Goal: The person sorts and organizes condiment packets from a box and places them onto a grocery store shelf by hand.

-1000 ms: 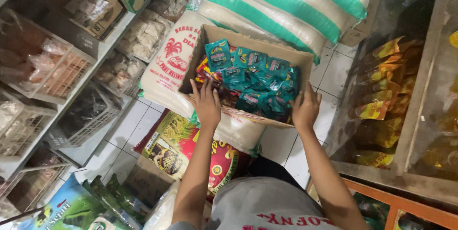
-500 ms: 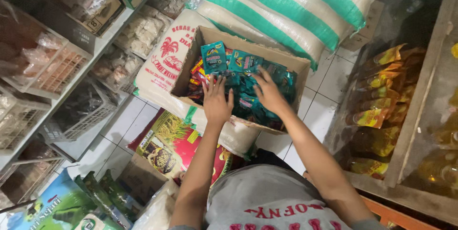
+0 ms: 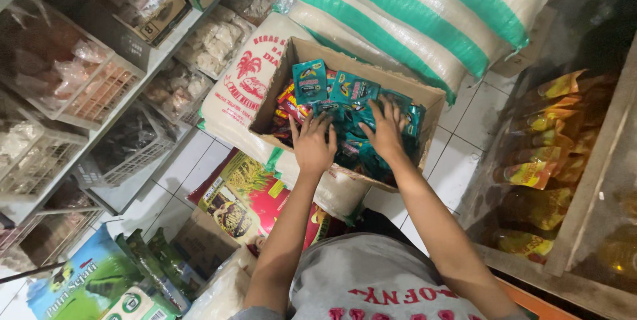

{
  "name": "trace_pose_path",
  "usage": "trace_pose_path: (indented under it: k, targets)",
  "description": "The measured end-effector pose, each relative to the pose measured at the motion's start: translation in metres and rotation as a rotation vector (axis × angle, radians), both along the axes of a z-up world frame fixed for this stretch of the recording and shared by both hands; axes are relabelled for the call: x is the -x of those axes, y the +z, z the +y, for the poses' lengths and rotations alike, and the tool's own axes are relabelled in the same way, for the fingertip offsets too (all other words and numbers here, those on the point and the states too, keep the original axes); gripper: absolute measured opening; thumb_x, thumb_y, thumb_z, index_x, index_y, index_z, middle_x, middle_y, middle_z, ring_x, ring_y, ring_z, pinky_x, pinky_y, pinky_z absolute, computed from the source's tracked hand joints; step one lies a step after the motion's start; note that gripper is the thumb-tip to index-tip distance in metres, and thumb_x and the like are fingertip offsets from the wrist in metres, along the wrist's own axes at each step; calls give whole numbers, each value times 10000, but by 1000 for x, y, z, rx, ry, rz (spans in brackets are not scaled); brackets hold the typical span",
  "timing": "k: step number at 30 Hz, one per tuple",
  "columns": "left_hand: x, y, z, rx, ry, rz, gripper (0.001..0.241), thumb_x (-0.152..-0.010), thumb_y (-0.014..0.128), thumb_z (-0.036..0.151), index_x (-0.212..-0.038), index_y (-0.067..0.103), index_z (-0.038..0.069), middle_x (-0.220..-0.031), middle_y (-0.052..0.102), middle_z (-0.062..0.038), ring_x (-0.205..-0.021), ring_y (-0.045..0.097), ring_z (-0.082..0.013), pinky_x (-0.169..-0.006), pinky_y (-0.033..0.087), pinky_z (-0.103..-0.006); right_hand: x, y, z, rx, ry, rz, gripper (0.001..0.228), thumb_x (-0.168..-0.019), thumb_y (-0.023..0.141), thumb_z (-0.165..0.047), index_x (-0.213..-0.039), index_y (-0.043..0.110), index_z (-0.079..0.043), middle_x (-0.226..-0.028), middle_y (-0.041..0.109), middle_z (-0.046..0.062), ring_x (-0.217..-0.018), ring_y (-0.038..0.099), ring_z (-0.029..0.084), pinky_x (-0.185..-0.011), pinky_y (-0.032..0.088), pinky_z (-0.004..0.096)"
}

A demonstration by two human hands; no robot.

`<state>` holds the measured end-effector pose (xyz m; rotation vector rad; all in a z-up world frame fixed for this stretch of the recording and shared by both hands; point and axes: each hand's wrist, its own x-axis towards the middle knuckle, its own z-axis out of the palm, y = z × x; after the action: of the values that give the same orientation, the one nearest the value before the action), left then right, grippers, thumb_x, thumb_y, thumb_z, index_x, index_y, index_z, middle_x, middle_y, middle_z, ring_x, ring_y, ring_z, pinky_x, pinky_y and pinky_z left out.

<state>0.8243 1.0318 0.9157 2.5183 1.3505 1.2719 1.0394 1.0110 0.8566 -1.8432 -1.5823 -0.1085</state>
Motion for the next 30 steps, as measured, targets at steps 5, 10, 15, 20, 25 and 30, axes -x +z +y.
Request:
trace_pose_path:
  k: [5, 10, 15, 20, 25, 30]
  targets:
    - [0, 3, 1, 14, 7, -2, 278, -979, 587, 227, -1161, 767, 116, -1177, 748, -58, -1256, 612, -290, -1253, 140, -595, -9, -11, 16, -37, -15, -204, 638, -919, 714, -369, -1496, 555, -152, -1504, 464, 231, -1463, 339, 438, -1123, 228, 649]
    - [1, 4, -1, 31, 12, -8, 259, -967, 597, 224, -1124, 766, 108, -1155, 756, -59, -1230, 627, -284, -1244, 145, -595, -21, -29, 16, 66, -4, -348, 404, -1016, 626, -282, -1412, 642, -201, -1460, 603, 130, -1416, 446, 382, -1145, 284, 595]
    - [2, 6, -1, 2, 5, -7, 264, -959, 602, 221, -1126, 767, 101, -1136, 757, -65, -1216, 628, -280, -1241, 142, -592, -19, -16, -13, 61, 52, -421, 323, -946, 647, -217, -1253, 745, -231, -1317, 702, 81, -1317, 568, 355, -1138, 339, 537]
    - [1, 6, 0, 0, 16, -28, 261, -965, 603, 225, -1121, 763, 91, -1133, 757, -67, -1213, 629, -267, -1247, 157, -575, -34, 33, -20, 141, 181, 85, 260, -980, 721, -375, -1113, 771, -157, -1174, 770, 111, -1188, 697, 299, -1069, 518, 402]
    - [0, 11, -1, 17, 19, -41, 256, -955, 599, 225, -1104, 768, 101, -1107, 760, -58, -1171, 646, -241, -1247, 168, -563, -26, 55, 28, -125, 277, 190, 429, -1006, 763, -312, -1340, 676, -57, -1323, 654, 219, -1254, 610, 365, -1075, 478, 443]
    - [0, 13, -4, 37, 16, -27, 261, -962, 597, 230, -1118, 772, 114, -1088, 760, -62, -1092, 673, -236, -1252, 182, -538, -17, 25, 44, 104, 148, 11, 689, -666, 941, -334, -1245, 666, -81, -1325, 521, 166, -1279, 477, 386, -1038, 416, 504]
